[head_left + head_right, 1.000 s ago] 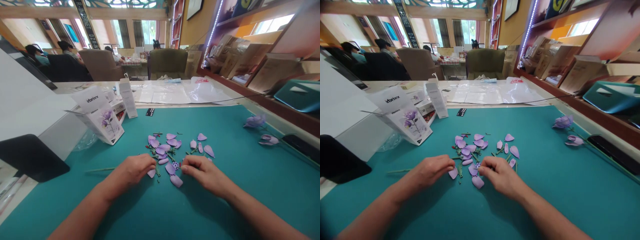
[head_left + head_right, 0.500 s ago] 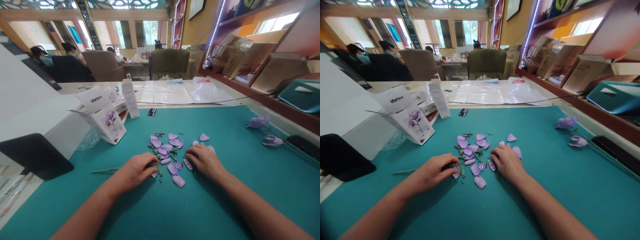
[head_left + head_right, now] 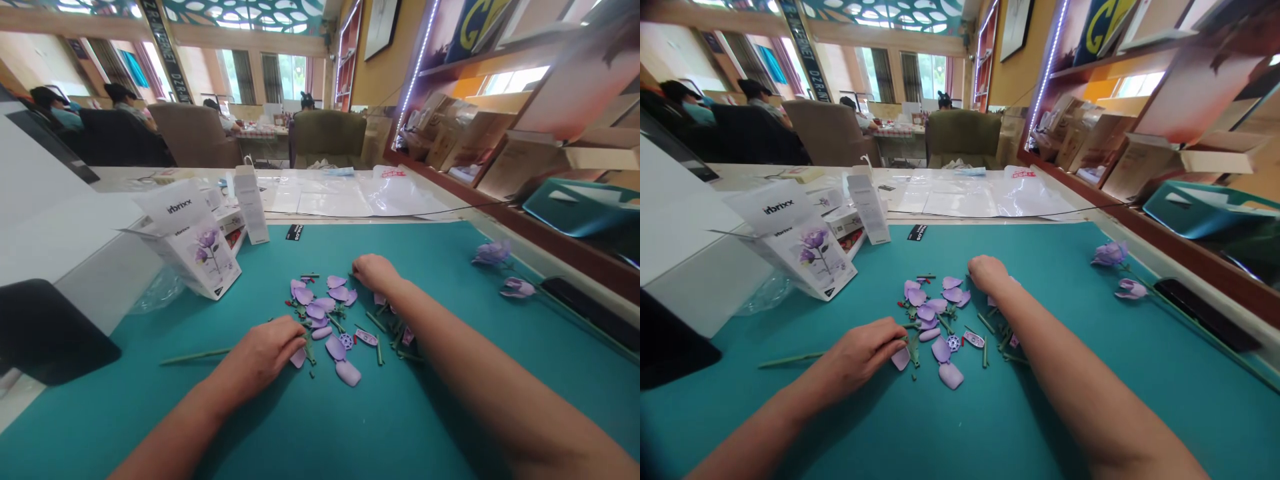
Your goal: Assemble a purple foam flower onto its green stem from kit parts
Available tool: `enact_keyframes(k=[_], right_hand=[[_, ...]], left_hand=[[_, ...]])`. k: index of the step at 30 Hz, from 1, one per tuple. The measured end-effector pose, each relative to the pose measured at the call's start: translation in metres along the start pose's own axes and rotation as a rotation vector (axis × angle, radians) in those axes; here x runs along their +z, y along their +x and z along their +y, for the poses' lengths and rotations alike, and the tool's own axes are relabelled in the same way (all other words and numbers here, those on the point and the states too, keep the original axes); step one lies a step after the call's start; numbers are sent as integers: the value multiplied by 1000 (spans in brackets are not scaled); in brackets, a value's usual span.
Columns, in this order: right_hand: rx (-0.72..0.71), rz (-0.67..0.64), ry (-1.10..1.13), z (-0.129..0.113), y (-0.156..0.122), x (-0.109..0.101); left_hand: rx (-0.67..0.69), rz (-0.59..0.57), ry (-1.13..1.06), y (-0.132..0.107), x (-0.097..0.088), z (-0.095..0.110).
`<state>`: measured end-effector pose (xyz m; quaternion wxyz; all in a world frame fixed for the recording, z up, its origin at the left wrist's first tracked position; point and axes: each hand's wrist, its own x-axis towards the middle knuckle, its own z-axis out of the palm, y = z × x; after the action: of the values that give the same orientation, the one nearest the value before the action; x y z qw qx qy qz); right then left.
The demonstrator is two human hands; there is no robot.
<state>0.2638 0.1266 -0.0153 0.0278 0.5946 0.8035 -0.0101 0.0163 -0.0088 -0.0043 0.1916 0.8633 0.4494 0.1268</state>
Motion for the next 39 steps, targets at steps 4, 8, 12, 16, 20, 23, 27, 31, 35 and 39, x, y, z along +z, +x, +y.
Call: enact_keyframes(k=[4,8,12,16,20,23,27,31,35,39], right_hand=[[13,-39,14,-1,6,-4],[10,-6,102,-9,-13,-15],[-66,38,282,-37,-55,-24],[-253,48,876,-70,-94,-19],[-347,270,1023,-84,-109,-6],[-351,350,979,-86,-109,0],[-373,359,943,-86,-109,4],[-388,365,886,-85,-109,4],[-398,356,802,-84,-110,5],[-425,362,716,-83,-113,8]], left_hand=[[9,22,22,-1,0,-2],[5,43,59,-1,-1,-1],[4,61,68,-3,-1,1],[20,83,19,-4,-1,4],[45,113,-34,-4,-3,7],[56,109,-32,-5,-4,9],[52,101,-2,-5,-3,11],[55,86,8,-5,-2,13],[55,62,20,-4,-2,14],[50,44,41,-4,1,15]])
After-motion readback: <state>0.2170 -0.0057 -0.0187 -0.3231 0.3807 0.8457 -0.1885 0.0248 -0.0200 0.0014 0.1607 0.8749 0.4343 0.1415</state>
